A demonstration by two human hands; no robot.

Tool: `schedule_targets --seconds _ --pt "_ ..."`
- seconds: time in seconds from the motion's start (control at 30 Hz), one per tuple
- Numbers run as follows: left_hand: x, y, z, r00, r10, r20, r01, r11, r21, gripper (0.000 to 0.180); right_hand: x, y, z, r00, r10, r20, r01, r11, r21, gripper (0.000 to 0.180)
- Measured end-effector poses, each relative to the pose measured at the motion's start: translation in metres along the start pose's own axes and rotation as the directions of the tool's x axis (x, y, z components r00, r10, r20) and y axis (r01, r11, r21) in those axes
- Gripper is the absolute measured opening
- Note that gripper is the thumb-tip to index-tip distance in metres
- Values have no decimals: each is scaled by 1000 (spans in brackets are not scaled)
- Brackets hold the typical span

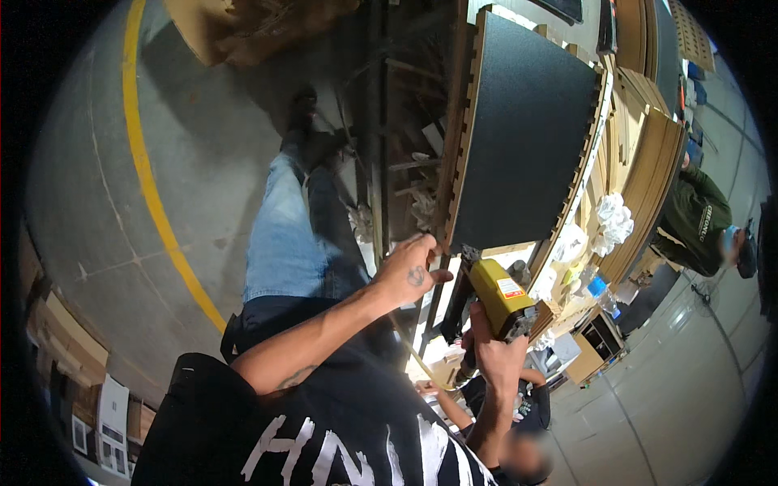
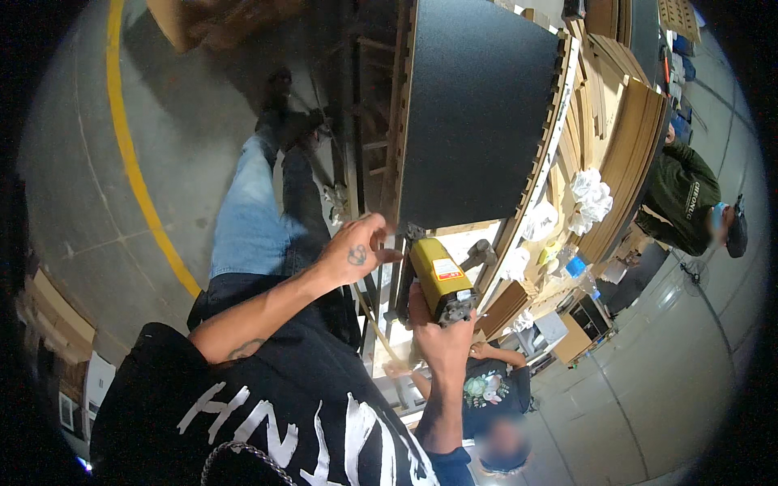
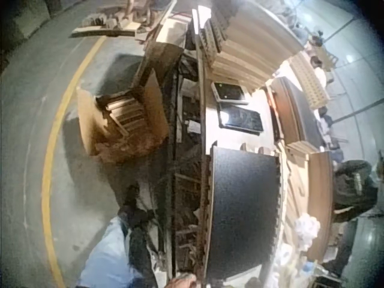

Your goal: The person places a black panel onto a wooden frame assembly, secures it using a nail gun, and fits wooden slats onto the assembly by tapping them with a hammer.

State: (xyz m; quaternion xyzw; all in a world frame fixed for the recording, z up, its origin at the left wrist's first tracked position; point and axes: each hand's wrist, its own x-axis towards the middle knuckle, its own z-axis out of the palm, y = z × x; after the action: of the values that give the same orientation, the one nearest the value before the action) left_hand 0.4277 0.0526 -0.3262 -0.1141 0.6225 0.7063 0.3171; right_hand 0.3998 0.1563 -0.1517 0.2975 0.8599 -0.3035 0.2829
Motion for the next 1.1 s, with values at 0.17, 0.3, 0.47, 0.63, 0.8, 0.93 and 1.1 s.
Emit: schedule_targets --seconds 0.17,0.3,0.47,0.63,0.8,0.93,1.1 --pt "2 5 -5 862 -316 397 487 296 -822 18 3 27 0 999 -40 -1 39 992 -119 27" --pt "-5 10 -9 840 -324 435 479 65 -875 17 2 25 3 1000 -20 6 21 994 -109 27" --pt "-1 1 -8 812 -327 483 495 -53 -867 15 0 21 8 998 63 -11 -63 996 -67 25" --pt "-6 6 -15 814 -326 481 489 -63 -870 16 -2 20 12 998 -57 15 57 996 -65 20" --pt "1 13 -13 790 -335 514 547 6 -837 18 -3 19 3 996 -84 27 86 994 -71 31" --pt "1 38 -20 782 -432 449 560 171 -811 31 -4 35 -13 998 -50 23 45 980 192 35" --pt "2 65 -101 804 -560 200 591 719 -365 33 -51 93 -39 860 490 -141 -247 643 725 42"
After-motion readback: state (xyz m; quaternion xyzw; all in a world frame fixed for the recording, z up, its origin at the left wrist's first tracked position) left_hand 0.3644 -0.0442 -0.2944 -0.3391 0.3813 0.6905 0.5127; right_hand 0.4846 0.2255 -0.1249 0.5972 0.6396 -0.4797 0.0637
